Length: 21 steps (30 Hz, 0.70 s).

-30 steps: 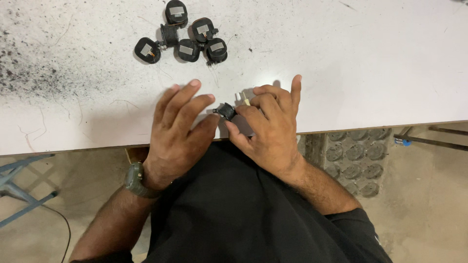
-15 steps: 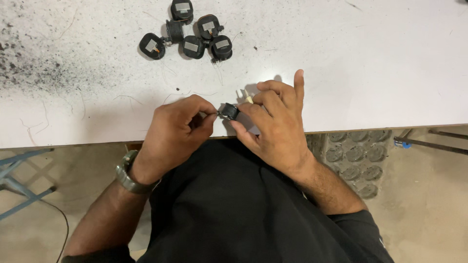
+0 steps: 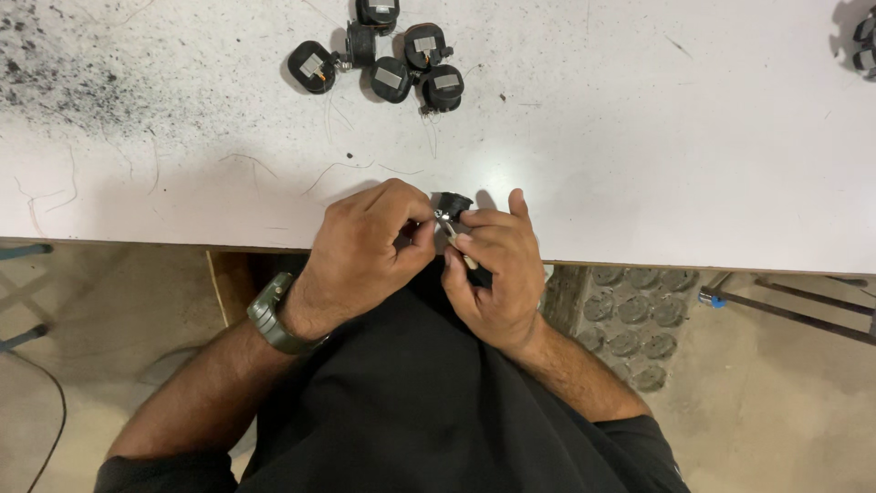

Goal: The person uses a small sanding block to rub the surfaces of several black mechanical parts on a white table. They handle each part one at a time, rotating it to reach different areas, then place it aside and pick up the next part. The parts include larger circular assemblies and smaller cylindrical pieces.

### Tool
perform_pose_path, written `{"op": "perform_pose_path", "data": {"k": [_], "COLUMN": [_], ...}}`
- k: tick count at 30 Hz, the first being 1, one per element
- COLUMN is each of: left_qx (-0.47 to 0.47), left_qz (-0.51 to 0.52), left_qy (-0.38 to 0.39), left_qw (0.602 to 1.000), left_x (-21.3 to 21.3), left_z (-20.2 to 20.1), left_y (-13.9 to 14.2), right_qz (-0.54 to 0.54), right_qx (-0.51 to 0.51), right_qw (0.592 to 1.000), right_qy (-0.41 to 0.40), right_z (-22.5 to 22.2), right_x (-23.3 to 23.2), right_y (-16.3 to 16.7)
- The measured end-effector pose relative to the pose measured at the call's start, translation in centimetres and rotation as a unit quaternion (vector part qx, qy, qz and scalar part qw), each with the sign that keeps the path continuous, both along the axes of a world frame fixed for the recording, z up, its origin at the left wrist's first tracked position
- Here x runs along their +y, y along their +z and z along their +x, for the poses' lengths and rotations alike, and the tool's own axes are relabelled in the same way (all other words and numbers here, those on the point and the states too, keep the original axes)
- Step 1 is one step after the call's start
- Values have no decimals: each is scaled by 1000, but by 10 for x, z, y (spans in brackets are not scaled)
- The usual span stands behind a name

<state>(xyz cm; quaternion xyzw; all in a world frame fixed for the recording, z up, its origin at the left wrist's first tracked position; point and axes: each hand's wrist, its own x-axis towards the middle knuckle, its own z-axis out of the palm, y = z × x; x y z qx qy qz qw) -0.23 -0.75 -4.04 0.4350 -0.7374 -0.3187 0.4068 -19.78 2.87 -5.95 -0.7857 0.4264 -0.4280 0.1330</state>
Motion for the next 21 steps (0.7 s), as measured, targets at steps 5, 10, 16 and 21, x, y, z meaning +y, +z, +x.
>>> {"op": "perform_pose_path", "data": {"k": [5, 10, 16, 21], "left_qx": [10, 5, -11, -198], "left_qz": [-6, -6, -25, -66], "left_qy": [2, 3, -2, -10], "left_qw": [1000, 1000, 1000, 978], "left_x": [1, 1, 0, -44], "left_z": [1, 1, -7, -2], "left_y": [-3, -7, 2, 22], "right_qz": [4, 5, -10, -7], "right_qx": [8, 10, 51, 101], "right_qw": [1000, 1000, 999, 993], "right_qy": [-5, -7, -16, -66], "right_z": [2, 4, -1, -25], "right_x": [-1, -3, -5, -30], "right_y": [1, 4, 6, 12]}}
